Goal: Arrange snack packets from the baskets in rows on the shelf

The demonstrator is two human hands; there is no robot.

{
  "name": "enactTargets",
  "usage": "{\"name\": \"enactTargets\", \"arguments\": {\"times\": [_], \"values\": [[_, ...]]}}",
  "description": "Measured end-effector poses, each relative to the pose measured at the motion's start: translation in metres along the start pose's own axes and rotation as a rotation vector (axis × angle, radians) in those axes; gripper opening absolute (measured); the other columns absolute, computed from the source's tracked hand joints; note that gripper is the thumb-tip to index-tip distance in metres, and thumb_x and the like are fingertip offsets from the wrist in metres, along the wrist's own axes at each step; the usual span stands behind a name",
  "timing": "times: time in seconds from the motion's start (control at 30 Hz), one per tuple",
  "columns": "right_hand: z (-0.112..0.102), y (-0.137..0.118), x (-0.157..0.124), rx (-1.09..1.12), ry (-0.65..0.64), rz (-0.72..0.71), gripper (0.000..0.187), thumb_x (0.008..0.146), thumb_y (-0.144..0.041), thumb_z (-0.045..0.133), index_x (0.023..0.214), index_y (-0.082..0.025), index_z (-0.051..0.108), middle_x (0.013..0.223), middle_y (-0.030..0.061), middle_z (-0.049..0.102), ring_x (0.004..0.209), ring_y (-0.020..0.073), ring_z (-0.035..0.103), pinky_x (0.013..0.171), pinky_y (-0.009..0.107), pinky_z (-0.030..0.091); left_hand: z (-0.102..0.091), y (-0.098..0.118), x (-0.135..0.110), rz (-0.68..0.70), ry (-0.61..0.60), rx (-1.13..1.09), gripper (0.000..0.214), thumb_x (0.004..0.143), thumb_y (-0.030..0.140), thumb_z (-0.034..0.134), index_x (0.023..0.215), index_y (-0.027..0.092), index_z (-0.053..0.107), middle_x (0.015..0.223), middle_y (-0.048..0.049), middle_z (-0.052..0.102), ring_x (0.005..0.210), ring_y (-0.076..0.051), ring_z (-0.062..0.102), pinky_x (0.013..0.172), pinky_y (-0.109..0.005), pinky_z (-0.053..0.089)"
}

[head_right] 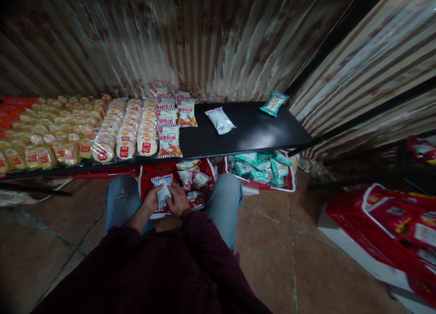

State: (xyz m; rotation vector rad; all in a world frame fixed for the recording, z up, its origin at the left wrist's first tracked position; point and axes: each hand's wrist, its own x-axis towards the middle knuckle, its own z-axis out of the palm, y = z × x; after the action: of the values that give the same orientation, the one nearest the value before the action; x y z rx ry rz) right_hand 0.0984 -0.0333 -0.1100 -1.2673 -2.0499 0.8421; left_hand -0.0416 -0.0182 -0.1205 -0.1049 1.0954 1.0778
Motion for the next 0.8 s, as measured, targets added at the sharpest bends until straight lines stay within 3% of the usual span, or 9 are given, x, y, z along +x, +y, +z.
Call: {"name": "enactTargets", "arguments": {"times": [0.37,0.57,0.8], "values": [[-0.001,0.0,0.003,0.11,0.067,0.078,0.046,0.085,-0.034,0.049,0.127,-0.016,0.05,0.132,0.0146,0.051,0.124,0.024,0.046,0.105,0.041,0.038,0.005,0.002,-0.004,-0.007,0.01,-0.058,0.036,0.078,0.019,0.053,0.112,0.008,0.059,0.086,-0.0114,0.072,0.08,-0.025,0.069,0.074,-0.037,0.056],[-0.002,0.005,0.006,0.115,0.121,0.232,0.041,0.085,-0.03,0.045,0.123,-0.015,0.053,0.12,0.0135,0.06,0.11,0.0241,0.056,0.098,0.042,0.044,0.009,0.003,-0.008,0.008,0.057,-0.051,0.038,0.077,0.02,0.053,0.113,0.009,0.058,0.088,-0.0116,0.072,0.084,-0.026,0.069,0.079,-0.039,0.055],[-0.004,0.008,0.005,-0.036,0.122,0.128,0.041,0.081,-0.019,0.047,0.12,-0.019,0.058,0.122,0.0112,0.056,0.116,0.0251,0.048,0.103,0.045,0.037,0.013,0.005,-0.015,-0.032,0.01,-0.003,0.032,0.076,0.023,0.055,0.104,0.009,0.062,0.088,-0.0117,0.071,0.086,-0.027,0.068,0.08,-0.039,0.053]]}}
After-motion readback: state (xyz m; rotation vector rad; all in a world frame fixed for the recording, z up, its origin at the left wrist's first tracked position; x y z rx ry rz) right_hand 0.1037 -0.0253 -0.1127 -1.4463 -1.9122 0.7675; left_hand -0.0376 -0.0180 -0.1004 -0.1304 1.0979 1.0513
